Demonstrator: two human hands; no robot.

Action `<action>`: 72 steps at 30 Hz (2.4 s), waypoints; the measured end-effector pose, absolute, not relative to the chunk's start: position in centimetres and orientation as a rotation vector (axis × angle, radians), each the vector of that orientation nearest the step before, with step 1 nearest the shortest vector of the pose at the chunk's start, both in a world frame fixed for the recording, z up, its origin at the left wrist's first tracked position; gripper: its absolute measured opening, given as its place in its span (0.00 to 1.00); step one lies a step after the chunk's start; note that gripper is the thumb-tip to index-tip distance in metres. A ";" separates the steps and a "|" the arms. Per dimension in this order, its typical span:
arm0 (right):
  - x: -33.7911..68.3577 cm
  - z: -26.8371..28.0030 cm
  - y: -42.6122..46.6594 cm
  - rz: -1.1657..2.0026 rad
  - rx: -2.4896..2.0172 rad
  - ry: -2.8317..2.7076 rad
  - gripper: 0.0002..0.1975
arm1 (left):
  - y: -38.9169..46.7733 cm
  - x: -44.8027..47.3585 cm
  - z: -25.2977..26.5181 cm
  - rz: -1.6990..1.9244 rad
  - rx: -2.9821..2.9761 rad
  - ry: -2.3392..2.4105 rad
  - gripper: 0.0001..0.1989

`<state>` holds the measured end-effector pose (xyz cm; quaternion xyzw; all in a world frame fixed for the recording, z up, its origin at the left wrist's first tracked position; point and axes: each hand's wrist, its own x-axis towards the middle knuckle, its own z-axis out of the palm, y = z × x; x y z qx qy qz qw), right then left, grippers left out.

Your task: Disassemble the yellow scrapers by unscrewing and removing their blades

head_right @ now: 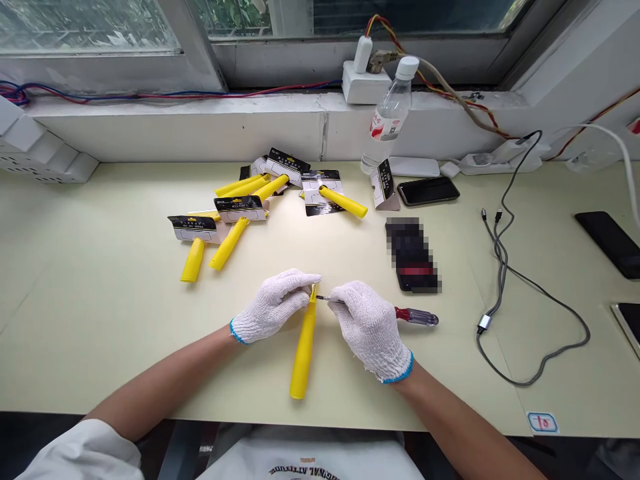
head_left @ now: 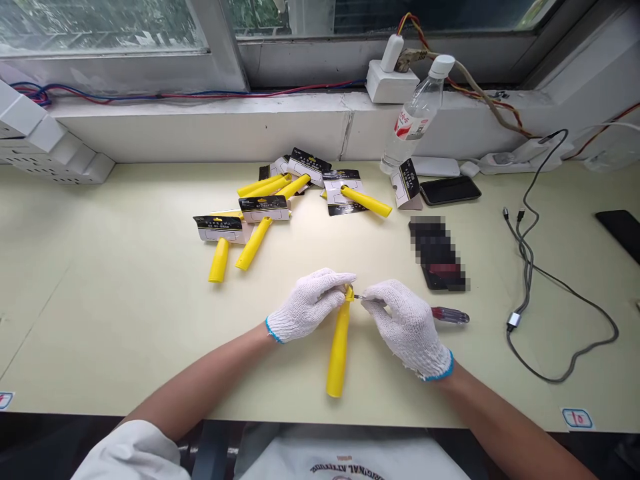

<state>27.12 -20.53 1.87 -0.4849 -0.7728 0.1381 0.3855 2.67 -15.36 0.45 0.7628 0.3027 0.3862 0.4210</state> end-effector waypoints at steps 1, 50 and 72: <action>27.1 1.9 -20.5 0.351 -1.237 -1.970 0.09 | -15.4 2.8 0.5 0.972 1.925 0.764 0.17; 28.0 2.4 -20.8 0.406 -1.248 -1.950 0.08 | -15.4 2.8 0.6 1.024 2.175 0.767 0.19; 27.4 1.5 -16.9 0.351 -1.571 -2.378 0.12 | -14.7 -1.8 0.0 1.177 1.197 1.213 0.28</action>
